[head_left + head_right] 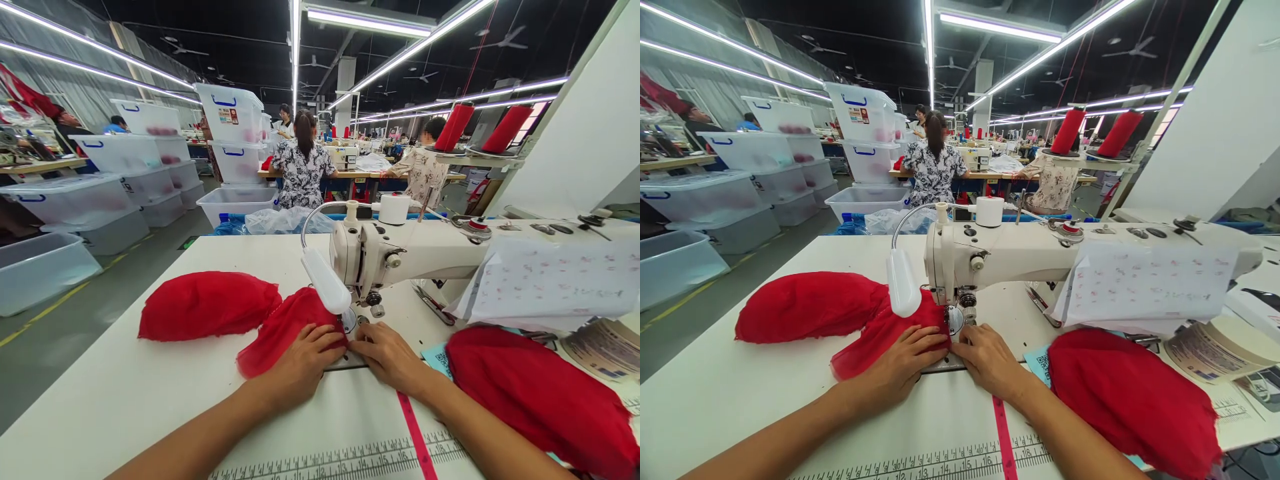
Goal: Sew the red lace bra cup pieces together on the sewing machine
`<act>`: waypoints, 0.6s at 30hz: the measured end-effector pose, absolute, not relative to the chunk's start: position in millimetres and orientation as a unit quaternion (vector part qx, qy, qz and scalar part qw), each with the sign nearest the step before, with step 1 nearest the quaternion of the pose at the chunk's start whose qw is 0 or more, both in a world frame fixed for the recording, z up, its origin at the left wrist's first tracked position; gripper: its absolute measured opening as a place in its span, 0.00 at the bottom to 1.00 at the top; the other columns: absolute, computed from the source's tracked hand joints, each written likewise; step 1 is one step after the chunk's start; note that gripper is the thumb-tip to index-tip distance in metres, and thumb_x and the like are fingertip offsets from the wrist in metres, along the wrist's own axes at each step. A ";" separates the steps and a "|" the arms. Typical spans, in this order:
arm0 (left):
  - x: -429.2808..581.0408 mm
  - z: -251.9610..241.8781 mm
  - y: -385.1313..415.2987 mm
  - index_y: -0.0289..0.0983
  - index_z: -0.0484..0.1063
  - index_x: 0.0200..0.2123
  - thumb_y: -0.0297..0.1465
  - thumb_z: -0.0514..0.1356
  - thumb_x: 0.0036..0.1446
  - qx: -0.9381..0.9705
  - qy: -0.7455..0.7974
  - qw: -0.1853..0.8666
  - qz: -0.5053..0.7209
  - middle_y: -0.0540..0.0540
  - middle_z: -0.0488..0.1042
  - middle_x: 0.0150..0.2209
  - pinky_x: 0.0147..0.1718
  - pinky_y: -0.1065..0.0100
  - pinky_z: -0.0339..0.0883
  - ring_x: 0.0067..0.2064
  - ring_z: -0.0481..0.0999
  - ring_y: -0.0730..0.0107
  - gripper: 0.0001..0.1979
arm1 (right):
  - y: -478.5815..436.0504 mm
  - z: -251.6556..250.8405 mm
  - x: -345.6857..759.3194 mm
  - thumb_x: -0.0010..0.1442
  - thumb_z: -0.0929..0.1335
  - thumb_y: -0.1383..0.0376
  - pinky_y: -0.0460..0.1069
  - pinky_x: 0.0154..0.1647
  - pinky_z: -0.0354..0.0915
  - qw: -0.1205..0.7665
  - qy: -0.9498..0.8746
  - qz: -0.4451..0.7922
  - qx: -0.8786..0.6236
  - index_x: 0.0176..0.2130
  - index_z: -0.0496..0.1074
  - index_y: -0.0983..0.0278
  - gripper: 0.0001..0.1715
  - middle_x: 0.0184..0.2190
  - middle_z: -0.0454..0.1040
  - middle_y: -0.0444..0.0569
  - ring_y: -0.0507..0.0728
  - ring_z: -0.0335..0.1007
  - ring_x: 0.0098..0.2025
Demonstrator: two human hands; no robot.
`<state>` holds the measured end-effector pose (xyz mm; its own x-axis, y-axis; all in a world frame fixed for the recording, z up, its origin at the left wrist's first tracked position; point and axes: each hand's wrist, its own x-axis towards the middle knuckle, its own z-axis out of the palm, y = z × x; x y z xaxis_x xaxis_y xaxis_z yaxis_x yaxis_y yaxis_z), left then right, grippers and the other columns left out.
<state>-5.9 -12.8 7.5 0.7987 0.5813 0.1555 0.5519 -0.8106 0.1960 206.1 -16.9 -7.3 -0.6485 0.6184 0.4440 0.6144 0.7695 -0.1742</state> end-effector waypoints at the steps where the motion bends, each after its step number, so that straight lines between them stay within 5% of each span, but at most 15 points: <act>1: -6.5 7.9 -12.8 0.37 0.65 0.51 0.15 0.47 0.48 0.946 0.299 0.072 0.102 0.43 0.65 0.54 0.53 0.46 0.54 0.57 0.59 0.55 0.27 | -17.2 -7.3 205.8 0.59 0.57 0.75 0.48 0.34 0.58 0.246 -0.909 -0.002 -0.338 0.39 0.70 0.64 0.16 0.31 0.67 0.50 0.54 0.61 0.32; 18: -15.9 11.2 -8.4 0.39 0.63 0.53 0.17 0.50 0.45 0.953 0.283 0.071 0.087 0.42 0.63 0.56 0.55 0.45 0.48 0.59 0.57 0.56 0.29 | -16.7 -9.7 198.3 0.59 0.59 0.75 0.48 0.32 0.55 0.219 -0.907 -0.081 -0.351 0.35 0.69 0.64 0.12 0.30 0.66 0.48 0.53 0.59 0.31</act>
